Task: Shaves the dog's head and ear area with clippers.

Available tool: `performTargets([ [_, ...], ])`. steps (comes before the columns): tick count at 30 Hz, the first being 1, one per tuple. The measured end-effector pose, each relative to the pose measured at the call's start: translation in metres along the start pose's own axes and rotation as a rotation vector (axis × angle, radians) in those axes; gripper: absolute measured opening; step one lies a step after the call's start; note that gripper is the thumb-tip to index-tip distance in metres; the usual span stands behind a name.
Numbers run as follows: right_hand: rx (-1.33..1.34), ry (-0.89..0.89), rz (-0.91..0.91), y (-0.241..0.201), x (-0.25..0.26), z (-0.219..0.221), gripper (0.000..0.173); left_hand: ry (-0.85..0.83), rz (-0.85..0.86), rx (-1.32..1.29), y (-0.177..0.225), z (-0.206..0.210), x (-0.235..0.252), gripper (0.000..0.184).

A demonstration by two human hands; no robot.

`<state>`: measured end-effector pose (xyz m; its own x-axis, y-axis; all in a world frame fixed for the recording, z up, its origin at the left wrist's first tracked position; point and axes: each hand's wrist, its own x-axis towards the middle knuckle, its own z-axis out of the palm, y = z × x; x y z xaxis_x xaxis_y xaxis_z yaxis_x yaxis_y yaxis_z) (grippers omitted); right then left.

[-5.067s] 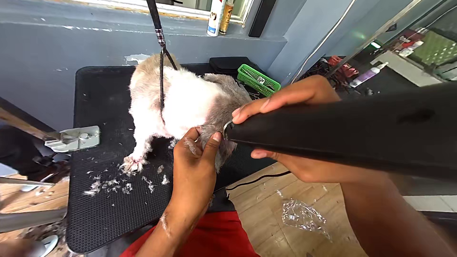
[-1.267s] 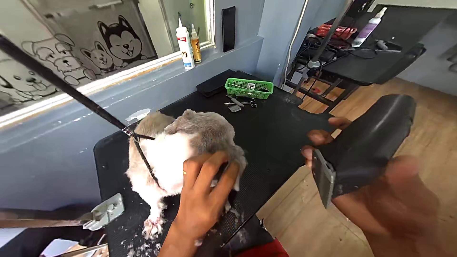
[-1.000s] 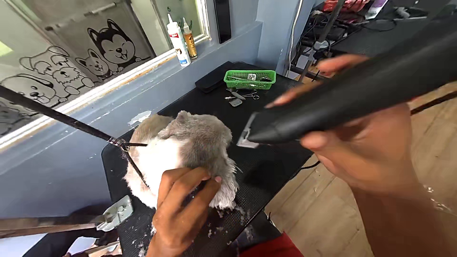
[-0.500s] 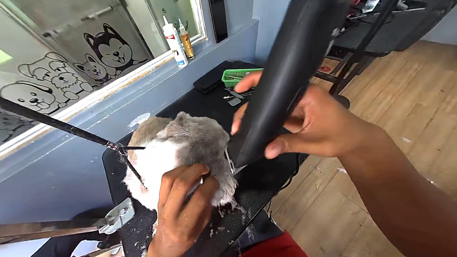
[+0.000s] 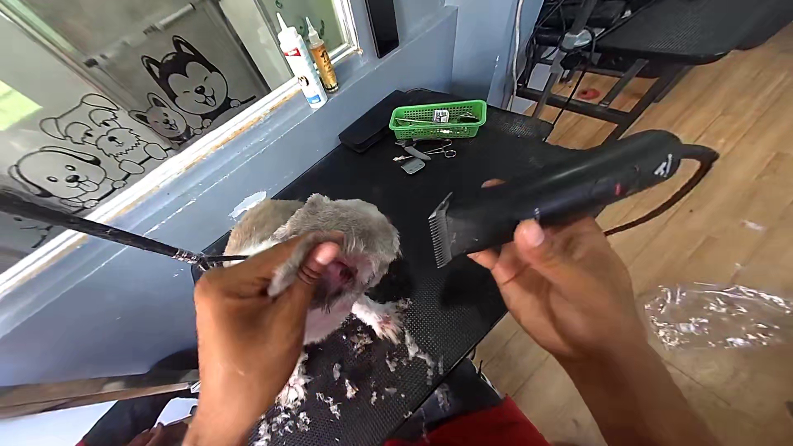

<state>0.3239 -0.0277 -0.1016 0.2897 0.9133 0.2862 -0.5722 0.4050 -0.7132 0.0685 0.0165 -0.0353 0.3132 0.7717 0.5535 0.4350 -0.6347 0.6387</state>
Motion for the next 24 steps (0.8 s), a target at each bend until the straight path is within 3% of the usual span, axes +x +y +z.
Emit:
performTargets([
  [3, -0.017, -0.018, -0.067, 0.016, -0.011, 0.003, 0.066, -0.009, -0.054, -0.08, -0.003, -0.007, 0.007, 0.007],
  [12, -0.388, -0.185, -0.492, 0.028, -0.012, 0.02, 0.071, -0.093, -0.143, -0.266, -0.005, -0.007, 0.02, 0.006],
  [24, -0.68, -0.322, -0.669, 0.025, -0.003, 0.027, 0.067, -0.145, -0.146, -0.327, -0.011, -0.005, 0.026, 0.009],
])
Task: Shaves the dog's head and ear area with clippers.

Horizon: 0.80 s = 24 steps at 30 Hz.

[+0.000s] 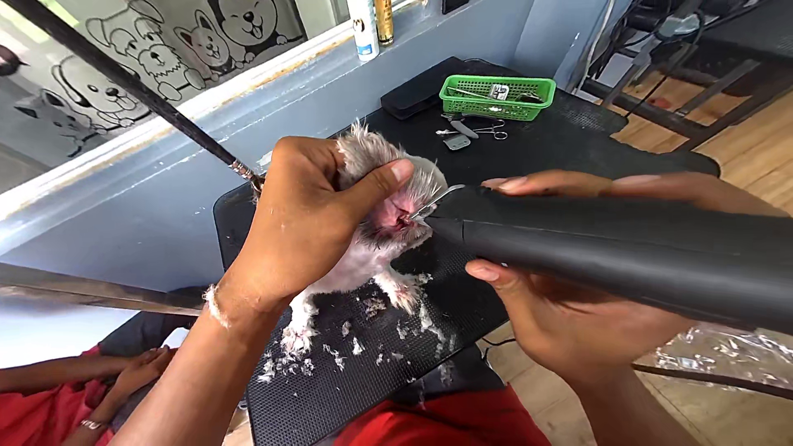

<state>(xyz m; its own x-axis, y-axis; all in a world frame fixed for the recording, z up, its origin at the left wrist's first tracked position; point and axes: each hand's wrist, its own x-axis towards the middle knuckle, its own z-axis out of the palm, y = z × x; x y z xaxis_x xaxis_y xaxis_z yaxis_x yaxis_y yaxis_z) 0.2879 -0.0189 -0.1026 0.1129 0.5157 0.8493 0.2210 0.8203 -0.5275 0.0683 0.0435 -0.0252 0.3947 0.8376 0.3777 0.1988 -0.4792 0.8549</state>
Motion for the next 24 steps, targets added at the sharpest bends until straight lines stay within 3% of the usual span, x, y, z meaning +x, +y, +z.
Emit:
performTargets([
  [9, 0.155, -0.105, 0.073, 0.003, -0.009, 0.01, 0.067, 0.018, 0.026, 0.003, -0.006, -0.003, 0.001, 0.01],
  [12, 0.183, -0.068, 0.125, 0.001, -0.011, 0.006, 0.069, 0.021, 0.02, -0.01, -0.006, -0.005, 0.001, 0.01],
  [16, 0.098, 0.043, 0.022, 0.004, -0.003, 0.009, 0.071, 0.015, 0.02, -0.016, -0.006, -0.006, 0.001, 0.011],
  [19, 0.096, -0.008, 0.007, 0.008, -0.005, 0.014, 0.072, 0.021, 0.021, -0.015, -0.007, -0.006, 0.001, 0.013],
  [22, 0.218, -0.037, 0.163, 0.004, -0.016, 0.017, 0.072, 0.055, 0.009, 0.013, -0.008, -0.008, 0.001, 0.015],
  [24, 0.296, 0.049, 0.331, -0.002, -0.022, 0.019, 0.065, 0.091, 0.003, 0.018, -0.008, -0.009, -0.001, 0.018],
])
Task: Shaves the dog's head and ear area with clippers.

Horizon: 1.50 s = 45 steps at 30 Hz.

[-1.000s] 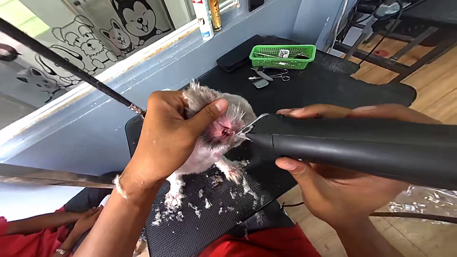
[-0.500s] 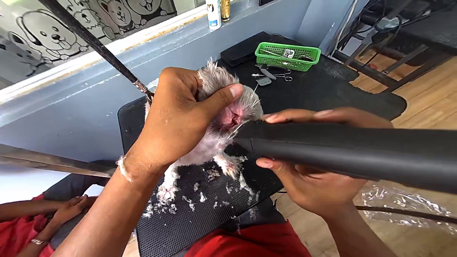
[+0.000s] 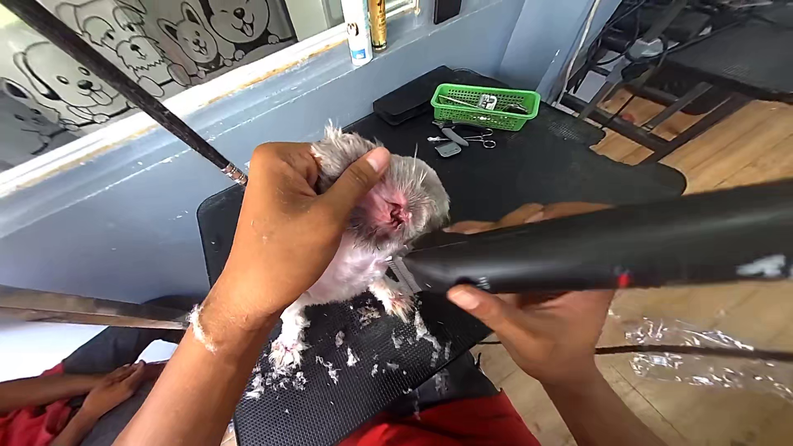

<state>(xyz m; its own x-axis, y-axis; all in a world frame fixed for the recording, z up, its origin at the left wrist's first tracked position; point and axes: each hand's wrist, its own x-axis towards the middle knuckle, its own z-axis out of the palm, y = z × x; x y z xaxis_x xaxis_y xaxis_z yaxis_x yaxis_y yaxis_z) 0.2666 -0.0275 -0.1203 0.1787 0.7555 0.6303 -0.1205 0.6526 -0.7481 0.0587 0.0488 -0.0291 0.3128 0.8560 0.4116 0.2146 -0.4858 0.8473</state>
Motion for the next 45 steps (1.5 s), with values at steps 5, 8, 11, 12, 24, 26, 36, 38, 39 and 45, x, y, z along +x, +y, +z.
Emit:
performTargets([
  [5, 0.276, 0.235, 0.198, -0.011, -0.003, -0.001, 0.057, 0.057, -0.014, 0.002, 0.0, 0.0, -0.004, 0.018],
  [8, 0.309, 0.255, 0.151, -0.012, -0.001, -0.002, 0.056, 0.052, 0.001, 0.004, 0.0, 0.001, -0.004, 0.016],
  [11, 0.178, 0.177, 0.038, -0.013, 0.003, -0.008, 0.067, 0.019, 0.044, 0.012, -0.001, 0.001, -0.003, 0.012],
  [12, 0.108, 0.145, -0.008, -0.014, 0.005, -0.009, 0.071, 0.009, 0.06, 0.013, -0.001, 0.001, -0.004, 0.011],
  [24, -0.235, -0.125, -0.316, -0.021, 0.023, -0.012, 0.068, -0.044, 0.095, 0.084, 0.004, 0.006, -0.002, 0.011],
  [26, -0.245, -0.144, -0.314, -0.021, 0.023, -0.013, 0.068, -0.048, 0.104, 0.088, 0.004, 0.006, -0.001, 0.011],
  [36, -0.143, -0.283, -0.269, -0.016, 0.024, -0.02, 0.066, -0.086, 0.117, 0.093, 0.006, 0.007, -0.001, 0.009],
  [38, -0.116, -0.257, -0.237, -0.019, 0.023, -0.023, 0.07, -0.089, 0.114, 0.084, 0.006, 0.006, -0.001, 0.009],
  [39, -0.126, -0.228, -0.223, -0.022, 0.023, -0.023, 0.071, -0.085, 0.113, 0.085, 0.006, 0.006, -0.001, 0.009],
  [45, -0.15, -0.21, -0.355, -0.011, 0.029, -0.021, 0.073, -0.101, 0.114, 0.079, 0.006, 0.006, 0.0, 0.011],
])
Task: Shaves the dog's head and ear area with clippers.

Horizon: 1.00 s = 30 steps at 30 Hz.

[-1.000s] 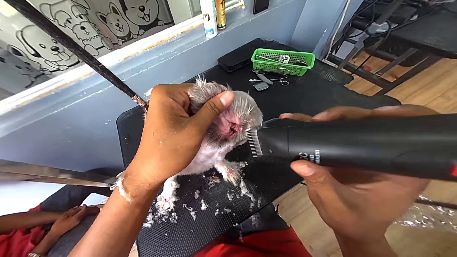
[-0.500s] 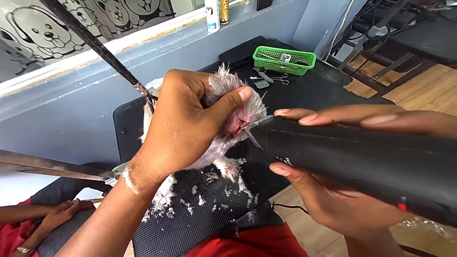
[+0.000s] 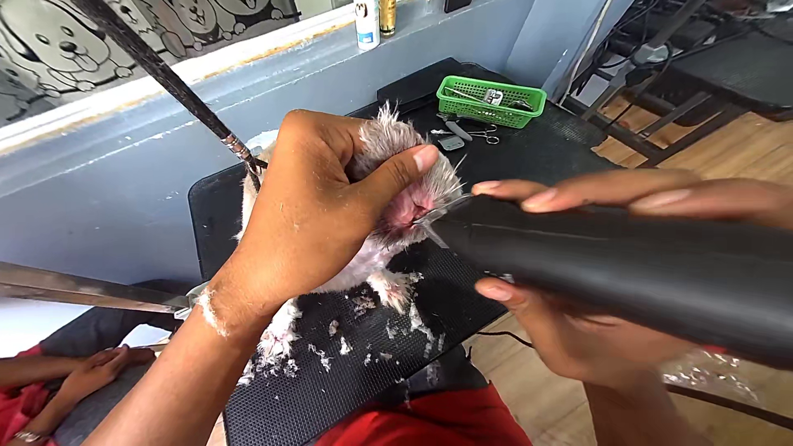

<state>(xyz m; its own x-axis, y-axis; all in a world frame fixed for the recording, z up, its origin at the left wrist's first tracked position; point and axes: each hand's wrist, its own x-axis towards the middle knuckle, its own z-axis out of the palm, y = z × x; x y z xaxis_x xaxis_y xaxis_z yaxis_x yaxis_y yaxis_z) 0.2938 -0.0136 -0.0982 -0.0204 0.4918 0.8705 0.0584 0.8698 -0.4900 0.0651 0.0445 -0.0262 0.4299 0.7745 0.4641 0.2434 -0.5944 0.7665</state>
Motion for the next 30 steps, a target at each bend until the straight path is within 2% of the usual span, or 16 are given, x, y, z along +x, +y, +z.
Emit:
performTargets([
  [2, 0.084, -0.05, 0.013, 0.006, -0.004, 0.004, 0.073, 0.006, -0.001, 0.015, -0.001, 0.0, 0.0, 0.011],
  [4, 0.159, -0.047, 0.141, 0.002, -0.011, 0.009, 0.072, 0.039, -0.018, 0.011, -0.003, -0.001, 0.0, 0.013],
  [8, 0.276, 0.181, 0.427, -0.013, -0.019, 0.016, 0.062, 0.107, -0.083, -0.01, -0.006, -0.004, -0.002, 0.018],
  [11, 0.333, 0.318, 0.483, -0.021, -0.019, 0.017, 0.064, 0.135, -0.104, -0.017, -0.003, -0.002, -0.007, 0.017],
  [15, 0.117, 0.523, 0.382, -0.027, -0.026, 0.033, 0.064, 0.178, -0.118, -0.033, 0.0, 0.001, -0.013, 0.014],
  [19, -0.228, 0.749, 0.232, -0.023, -0.029, 0.056, 0.074, 0.219, -0.152, -0.037, 0.011, 0.007, -0.024, 0.013],
  [23, -0.286, 0.746, 0.166, -0.024, -0.022, 0.07, 0.061, 0.268, -0.173, -0.05, 0.017, 0.012, -0.032, 0.013],
  [26, -0.315, 0.732, 0.13, -0.019, -0.024, 0.074, 0.064, 0.331, -0.188, -0.106, 0.02, 0.018, -0.038, 0.012],
  [30, -0.36, 0.706, 0.099, -0.017, -0.014, 0.081, 0.056, 0.374, -0.178, -0.123, 0.021, 0.024, -0.045, 0.011],
])
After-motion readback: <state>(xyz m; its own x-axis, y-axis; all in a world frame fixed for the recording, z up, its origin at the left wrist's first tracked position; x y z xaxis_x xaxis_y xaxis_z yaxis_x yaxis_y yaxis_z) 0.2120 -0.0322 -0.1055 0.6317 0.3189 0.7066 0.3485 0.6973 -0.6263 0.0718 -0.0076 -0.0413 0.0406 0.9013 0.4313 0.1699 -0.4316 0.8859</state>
